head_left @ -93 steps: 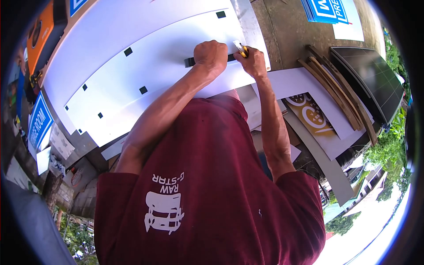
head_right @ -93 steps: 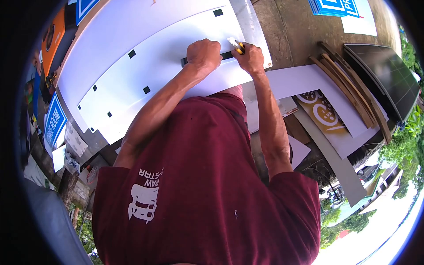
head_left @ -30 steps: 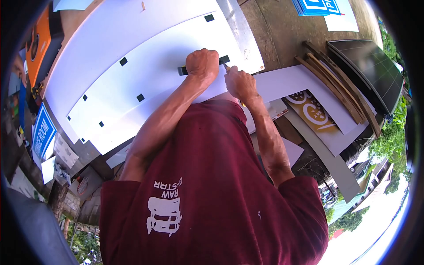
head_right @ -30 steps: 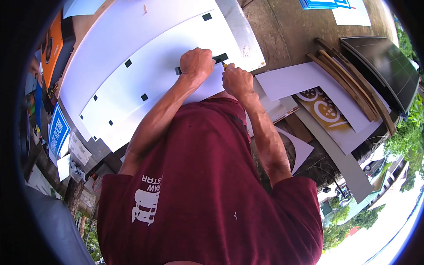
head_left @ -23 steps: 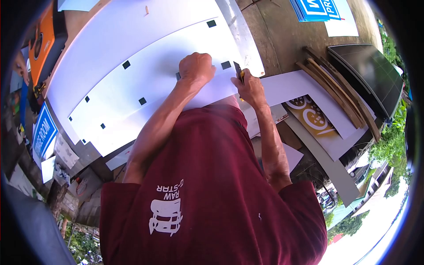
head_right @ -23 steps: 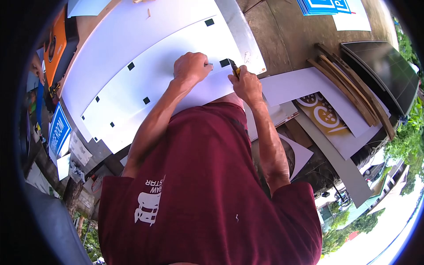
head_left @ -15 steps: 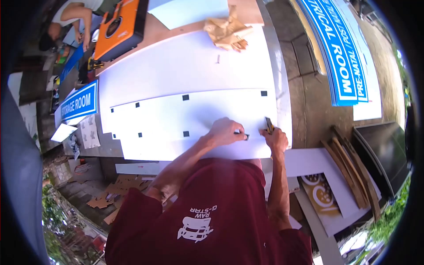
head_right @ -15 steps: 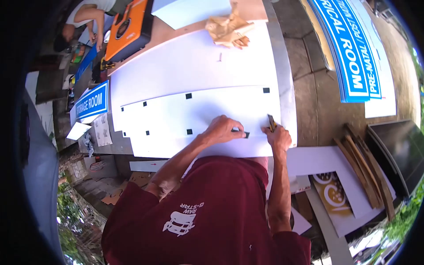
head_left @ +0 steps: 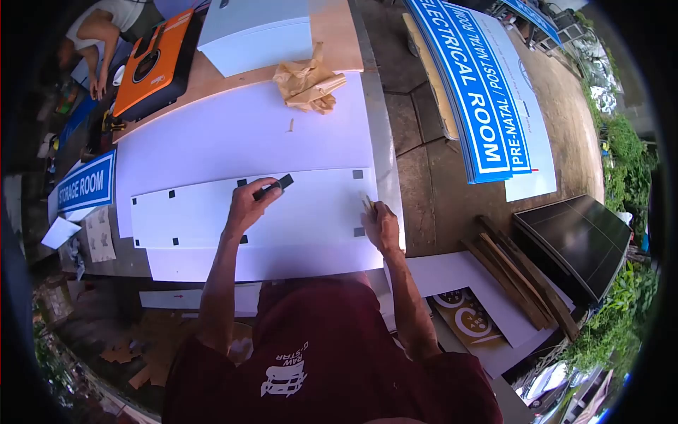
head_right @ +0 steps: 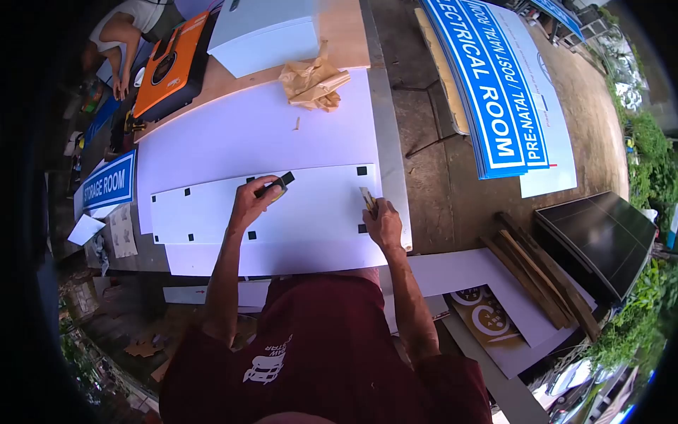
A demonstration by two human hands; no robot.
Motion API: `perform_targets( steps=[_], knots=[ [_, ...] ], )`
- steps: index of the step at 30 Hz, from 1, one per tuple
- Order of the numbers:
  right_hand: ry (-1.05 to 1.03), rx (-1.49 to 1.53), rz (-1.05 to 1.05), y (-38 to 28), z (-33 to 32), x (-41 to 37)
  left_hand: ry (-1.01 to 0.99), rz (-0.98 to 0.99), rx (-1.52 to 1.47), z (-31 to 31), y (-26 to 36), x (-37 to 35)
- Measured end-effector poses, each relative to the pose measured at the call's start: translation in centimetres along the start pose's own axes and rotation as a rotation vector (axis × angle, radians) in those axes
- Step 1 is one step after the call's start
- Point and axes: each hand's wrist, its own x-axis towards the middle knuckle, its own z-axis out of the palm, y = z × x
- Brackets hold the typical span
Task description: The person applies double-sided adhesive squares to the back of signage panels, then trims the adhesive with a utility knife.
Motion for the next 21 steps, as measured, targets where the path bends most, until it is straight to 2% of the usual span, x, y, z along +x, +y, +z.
perform_targets(
  steps=[1,3,5,6,7,12,14,15,17,19,21],
  knots=[
    [0.026,-0.004,-0.063,-0.6,-0.2,0.8,0.048,-0.051,-0.014,-0.9,-0.1,1.1],
    [0.03,-0.048,-0.063,-2.1,-0.6,2.8,0.11,0.008,0.06,-2.5,-1.3,3.9],
    [0.077,-0.144,-0.121,-2.3,0.1,5.7,0.248,0.293,0.203,-3.4,-4.2,7.2],
    [0.095,-0.19,-0.147,-2.6,0.6,6.9,0.247,0.21,0.411,-4.1,-4.3,8.5],
    [0.116,-0.243,-0.172,-3.1,0.8,8.1,0.281,0.291,0.557,-4.5,-4.9,9.7],
    [0.101,-0.469,-0.309,-5.8,2.1,13.5,0.475,0.465,0.621,-5.3,-9.7,14.3],
    [0.091,-0.524,-0.337,-5.9,2.7,15.3,0.473,0.541,0.689,-5.6,-10.5,15.4],
    [0.064,-0.536,-0.363,-6.2,3.9,15.8,0.47,0.555,0.739,-6.4,-11.6,15.2],
    [0.039,-0.512,-0.416,-6.7,4.4,16.6,0.411,0.456,0.761,-6.7,-11.8,14.7],
    [0.152,-0.442,-0.536,-7.3,4.2,16.1,0.45,0.5,0.716,-7.3,-13.1,14.3],
    [0.287,-0.412,-0.552,-8.4,3.3,14.4,0.559,0.502,0.673,-8.2,-12.0,11.8]
  ],
)
